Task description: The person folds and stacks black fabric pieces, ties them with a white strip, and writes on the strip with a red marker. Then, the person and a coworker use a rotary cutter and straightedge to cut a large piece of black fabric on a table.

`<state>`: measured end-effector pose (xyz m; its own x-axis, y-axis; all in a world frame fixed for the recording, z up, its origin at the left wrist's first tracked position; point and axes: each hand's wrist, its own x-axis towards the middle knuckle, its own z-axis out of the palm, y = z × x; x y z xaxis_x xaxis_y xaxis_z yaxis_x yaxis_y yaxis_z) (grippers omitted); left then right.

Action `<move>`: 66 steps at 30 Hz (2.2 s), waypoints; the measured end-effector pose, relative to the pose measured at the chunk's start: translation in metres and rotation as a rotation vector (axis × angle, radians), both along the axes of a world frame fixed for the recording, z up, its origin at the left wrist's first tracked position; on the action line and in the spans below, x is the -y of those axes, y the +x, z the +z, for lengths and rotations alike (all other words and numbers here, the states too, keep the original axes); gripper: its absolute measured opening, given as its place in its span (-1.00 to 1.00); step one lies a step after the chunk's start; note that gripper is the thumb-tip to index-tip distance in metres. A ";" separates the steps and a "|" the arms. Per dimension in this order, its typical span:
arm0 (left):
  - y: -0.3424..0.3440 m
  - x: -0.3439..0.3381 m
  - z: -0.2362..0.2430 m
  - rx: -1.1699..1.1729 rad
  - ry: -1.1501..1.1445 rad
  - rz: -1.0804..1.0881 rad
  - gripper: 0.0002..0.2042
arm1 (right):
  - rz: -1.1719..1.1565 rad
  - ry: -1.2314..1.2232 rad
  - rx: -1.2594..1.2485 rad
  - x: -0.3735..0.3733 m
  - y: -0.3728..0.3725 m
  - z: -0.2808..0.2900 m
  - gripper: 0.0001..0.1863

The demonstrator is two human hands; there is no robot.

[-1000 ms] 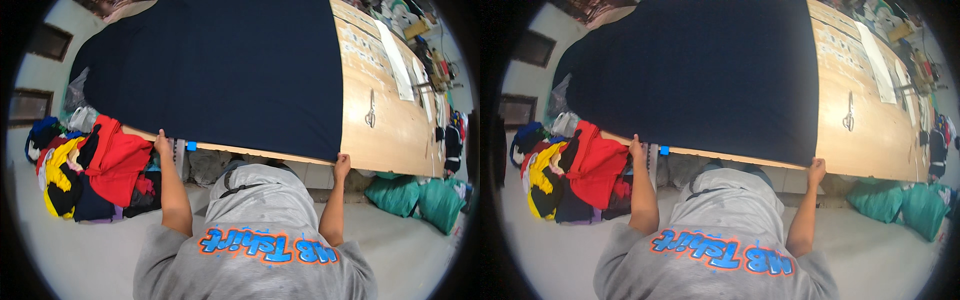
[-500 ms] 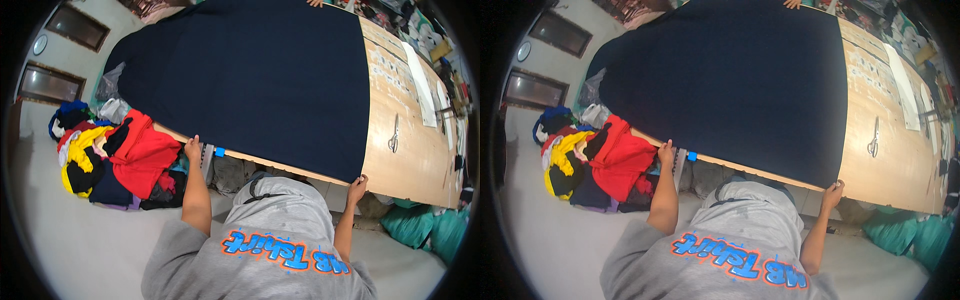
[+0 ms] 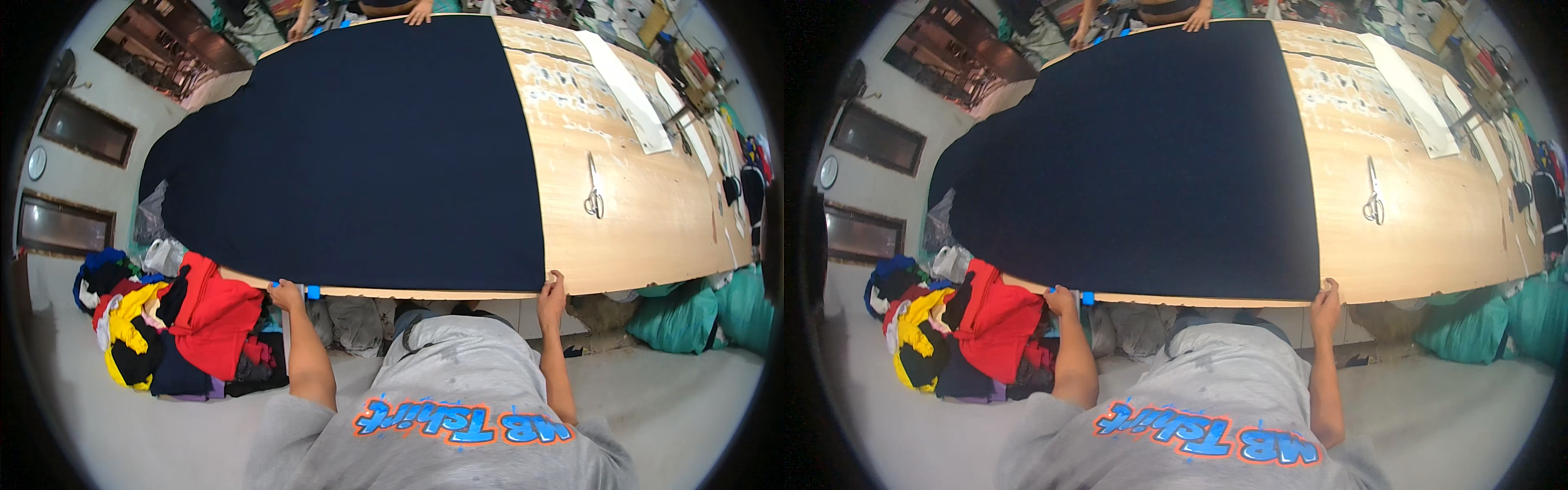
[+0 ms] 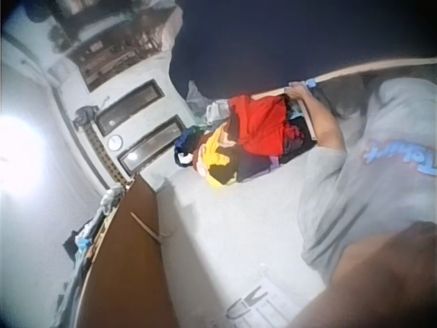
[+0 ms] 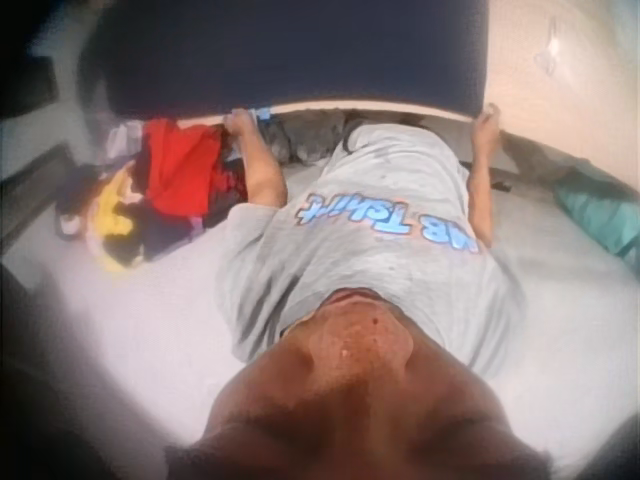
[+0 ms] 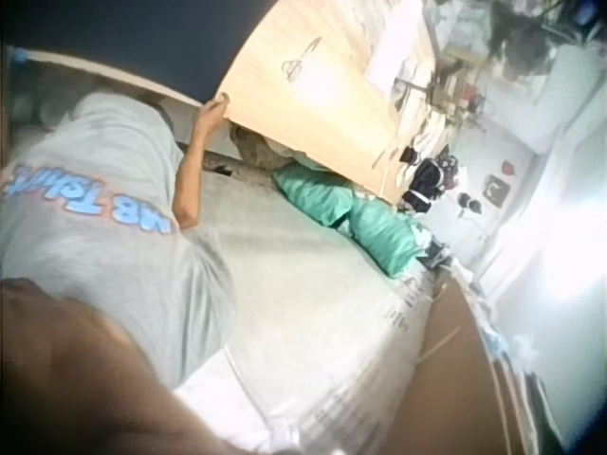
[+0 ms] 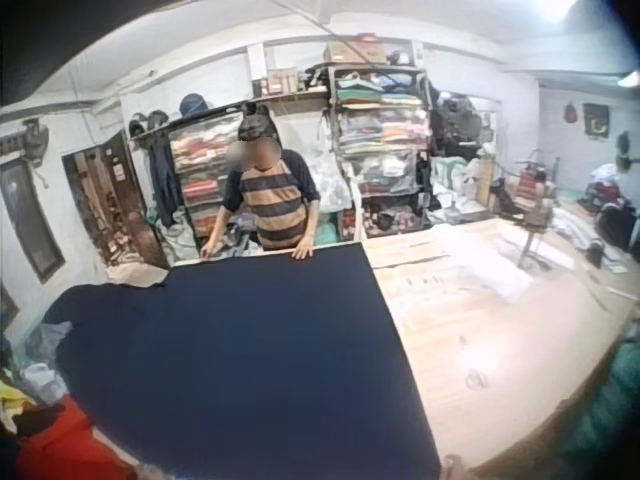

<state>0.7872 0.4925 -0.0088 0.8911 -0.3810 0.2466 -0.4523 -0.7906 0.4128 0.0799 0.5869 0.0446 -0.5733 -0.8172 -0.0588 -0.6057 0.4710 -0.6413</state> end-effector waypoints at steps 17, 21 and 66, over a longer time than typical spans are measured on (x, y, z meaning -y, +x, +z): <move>-0.320 -0.053 0.066 -0.188 0.444 -1.171 -0.36 | 0.593 -0.128 -0.265 0.122 0.115 0.003 -0.38; -0.325 -0.048 0.066 -0.142 0.470 -1.164 -0.42 | 0.519 -0.065 -0.315 0.132 0.109 -0.011 -0.37; 0.017 0.105 0.017 0.057 0.190 -0.811 -0.44 | -0.583 0.275 -0.321 -0.113 0.211 -0.064 -0.48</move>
